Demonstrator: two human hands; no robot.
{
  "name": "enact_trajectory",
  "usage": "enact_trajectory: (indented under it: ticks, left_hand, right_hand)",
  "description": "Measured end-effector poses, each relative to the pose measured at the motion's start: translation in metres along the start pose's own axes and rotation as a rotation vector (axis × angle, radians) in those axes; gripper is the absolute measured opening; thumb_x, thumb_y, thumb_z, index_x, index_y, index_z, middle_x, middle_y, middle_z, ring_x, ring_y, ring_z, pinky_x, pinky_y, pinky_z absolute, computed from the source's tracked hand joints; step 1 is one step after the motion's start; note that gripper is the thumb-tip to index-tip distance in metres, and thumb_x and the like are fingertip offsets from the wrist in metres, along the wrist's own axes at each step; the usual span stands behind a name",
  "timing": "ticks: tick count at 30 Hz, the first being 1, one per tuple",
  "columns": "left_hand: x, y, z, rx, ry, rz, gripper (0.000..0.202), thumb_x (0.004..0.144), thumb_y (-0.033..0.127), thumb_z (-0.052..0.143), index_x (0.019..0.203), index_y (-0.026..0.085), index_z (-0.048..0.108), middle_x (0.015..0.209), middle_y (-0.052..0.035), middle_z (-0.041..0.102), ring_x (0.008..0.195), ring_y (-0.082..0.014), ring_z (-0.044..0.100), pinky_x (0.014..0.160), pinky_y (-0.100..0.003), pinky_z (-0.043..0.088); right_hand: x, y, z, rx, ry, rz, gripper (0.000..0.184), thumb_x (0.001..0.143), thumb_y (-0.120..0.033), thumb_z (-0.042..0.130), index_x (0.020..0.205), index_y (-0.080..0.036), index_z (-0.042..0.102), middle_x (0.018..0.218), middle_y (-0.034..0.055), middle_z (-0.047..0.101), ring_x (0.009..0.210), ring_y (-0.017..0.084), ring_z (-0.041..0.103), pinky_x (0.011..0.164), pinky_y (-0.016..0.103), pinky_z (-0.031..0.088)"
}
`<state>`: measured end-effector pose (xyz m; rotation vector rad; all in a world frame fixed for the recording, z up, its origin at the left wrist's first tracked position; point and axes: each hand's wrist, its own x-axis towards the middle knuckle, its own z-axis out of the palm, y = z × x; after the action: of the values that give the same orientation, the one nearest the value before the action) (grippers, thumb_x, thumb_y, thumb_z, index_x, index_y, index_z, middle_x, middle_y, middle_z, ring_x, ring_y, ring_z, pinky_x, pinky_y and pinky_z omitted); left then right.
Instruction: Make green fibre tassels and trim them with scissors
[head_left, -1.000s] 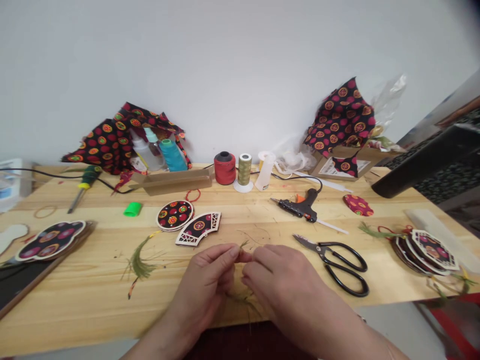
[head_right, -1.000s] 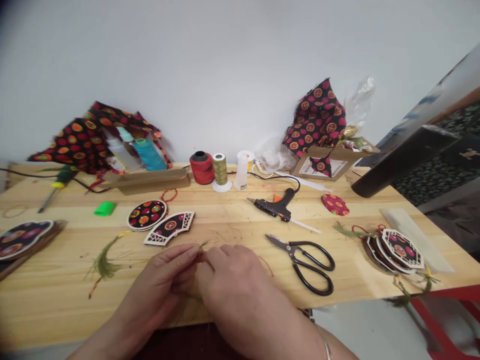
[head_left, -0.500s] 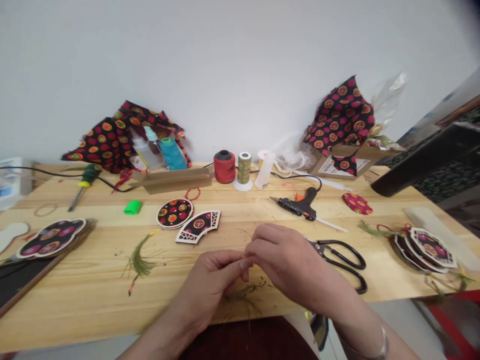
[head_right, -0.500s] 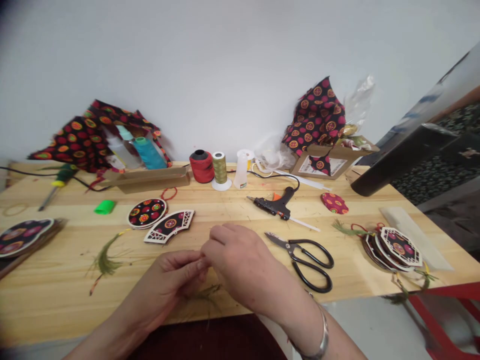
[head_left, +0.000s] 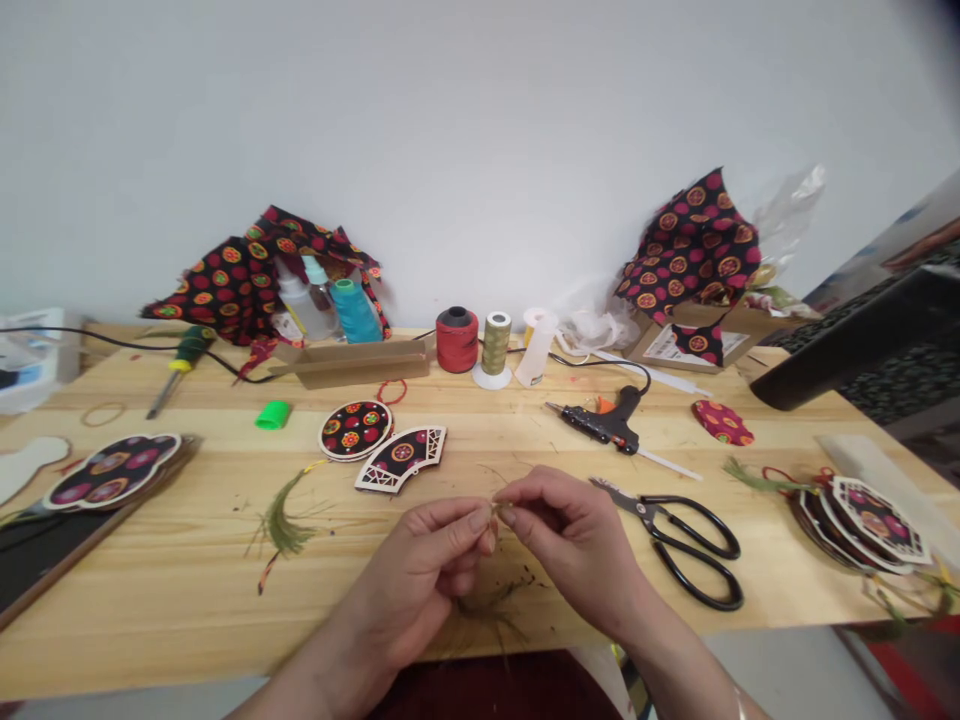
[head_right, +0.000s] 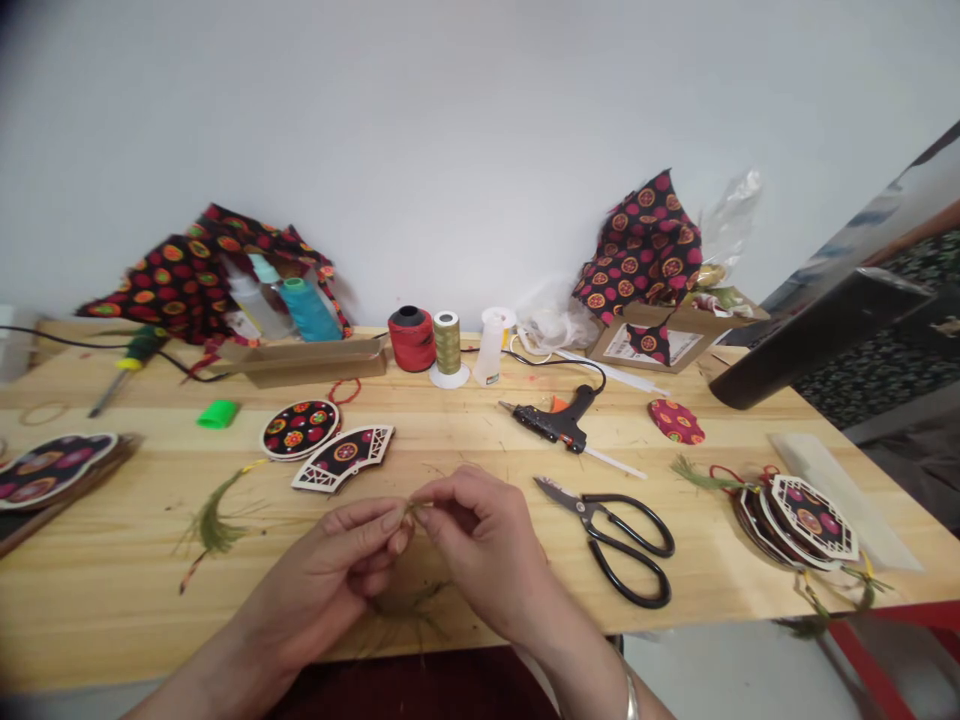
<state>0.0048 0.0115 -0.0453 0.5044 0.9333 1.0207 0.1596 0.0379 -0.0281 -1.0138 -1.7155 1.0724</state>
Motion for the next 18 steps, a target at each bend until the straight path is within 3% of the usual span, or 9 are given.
enact_trajectory:
  ticks: [6,13,18]
  left_hand:
    - [-0.0005,0.0003,0.0007,0.003,0.026,0.017,0.013,0.067,0.028,0.075,0.067,0.015,0.073,0.058,0.0013,0.055,0.045,-0.0041,0.025,0.041,-0.019,0.016]
    - [-0.0005,-0.0007,0.0014,0.135,0.039,0.088,0.015,0.073,0.030,0.070,0.067,0.016,0.072,0.059,0.0010,0.058,0.045,-0.0058,0.024,0.042,-0.022,0.017]
    - [-0.0003,-0.0015,0.0014,0.132,0.038,0.098,0.015,0.073,0.030,0.070,0.067,0.017,0.072,0.062,0.0007,0.060,0.045,-0.0059,0.027,0.043,-0.022,0.019]
  right_hand:
    - [-0.0047,-0.0054,0.0010,0.055,-0.028,0.018,0.013,0.080,-0.015,0.059,0.086,-0.017,0.070,0.073,0.0036,0.063,0.065,0.013,0.057,0.054,0.023,0.044]
    - [-0.0013,-0.0051,-0.0011,0.023,-0.015,0.005,0.014,0.079,-0.011,0.059,0.078,-0.018,0.071,0.069,0.0020,0.065,0.064,0.012,0.060,0.061,0.023,0.047]
    - [-0.0038,-0.0012,-0.0003,0.031,0.048,0.104,0.010,0.076,-0.017,0.062,0.083,-0.018,0.068,0.073,0.0025,0.069,0.066,0.014,0.063,0.061,0.023,0.051]
